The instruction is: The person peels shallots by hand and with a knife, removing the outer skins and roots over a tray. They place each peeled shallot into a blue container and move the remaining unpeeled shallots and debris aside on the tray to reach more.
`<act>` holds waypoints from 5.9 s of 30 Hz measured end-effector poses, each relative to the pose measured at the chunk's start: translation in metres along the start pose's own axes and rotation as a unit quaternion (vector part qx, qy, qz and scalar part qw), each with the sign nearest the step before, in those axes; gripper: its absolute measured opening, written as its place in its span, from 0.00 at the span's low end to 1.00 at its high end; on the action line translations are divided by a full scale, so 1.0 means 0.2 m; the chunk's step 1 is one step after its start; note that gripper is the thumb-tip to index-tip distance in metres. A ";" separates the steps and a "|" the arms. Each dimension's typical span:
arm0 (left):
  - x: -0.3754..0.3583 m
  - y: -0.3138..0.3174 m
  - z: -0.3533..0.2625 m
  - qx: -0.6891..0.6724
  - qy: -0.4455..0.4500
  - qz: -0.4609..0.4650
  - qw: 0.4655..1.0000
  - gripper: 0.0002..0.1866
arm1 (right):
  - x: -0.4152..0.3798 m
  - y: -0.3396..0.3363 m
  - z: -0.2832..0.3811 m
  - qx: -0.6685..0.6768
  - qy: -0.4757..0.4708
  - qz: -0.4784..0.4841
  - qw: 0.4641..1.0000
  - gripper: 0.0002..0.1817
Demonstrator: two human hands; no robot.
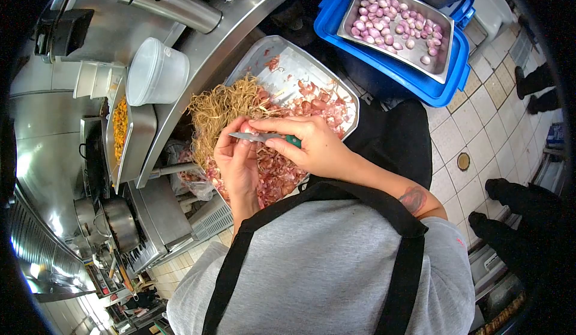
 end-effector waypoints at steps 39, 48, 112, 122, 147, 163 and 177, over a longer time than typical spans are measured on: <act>0.01 0.02 -0.02 -0.025 -0.028 0.049 0.998 0.26 | -0.02 -0.08 -0.14 0.219 0.232 -0.026 0.948 0.16; 0.02 0.01 -0.01 0.004 0.003 0.019 1.000 0.22 | -0.02 0.00 -0.02 0.029 0.049 -0.001 0.998 0.17; 0.00 0.01 -0.01 0.067 -0.021 0.034 0.997 0.16 | -0.02 -0.04 -0.03 -0.005 0.050 0.050 0.997 0.17; 0.01 0.05 -0.02 0.041 -0.040 0.047 0.997 0.23 | -0.03 -0.07 -0.13 0.277 0.235 0.000 0.932 0.15; 0.02 -0.01 -0.01 0.082 0.033 0.055 0.995 0.17 | -0.03 -0.02 -0.04 0.039 0.045 0.043 0.997 0.17; 0.03 0.01 0.00 0.025 0.016 0.071 0.997 0.22 | -0.04 -0.05 -0.14 0.083 0.101 -0.032 0.991 0.17; 0.02 0.00 0.01 0.069 -0.021 0.031 0.997 0.24 | -0.03 -0.08 -0.15 0.148 0.150 -0.070 0.975 0.16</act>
Point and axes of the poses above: each hand's wrist, its own x-axis towards the middle knuckle, its own y-axis out of the palm, z = x × y, the point moved 2 cm from there along x, towards the middle knuckle, and after that the axes turned 9 degrees about z, right-handed, at the moved point
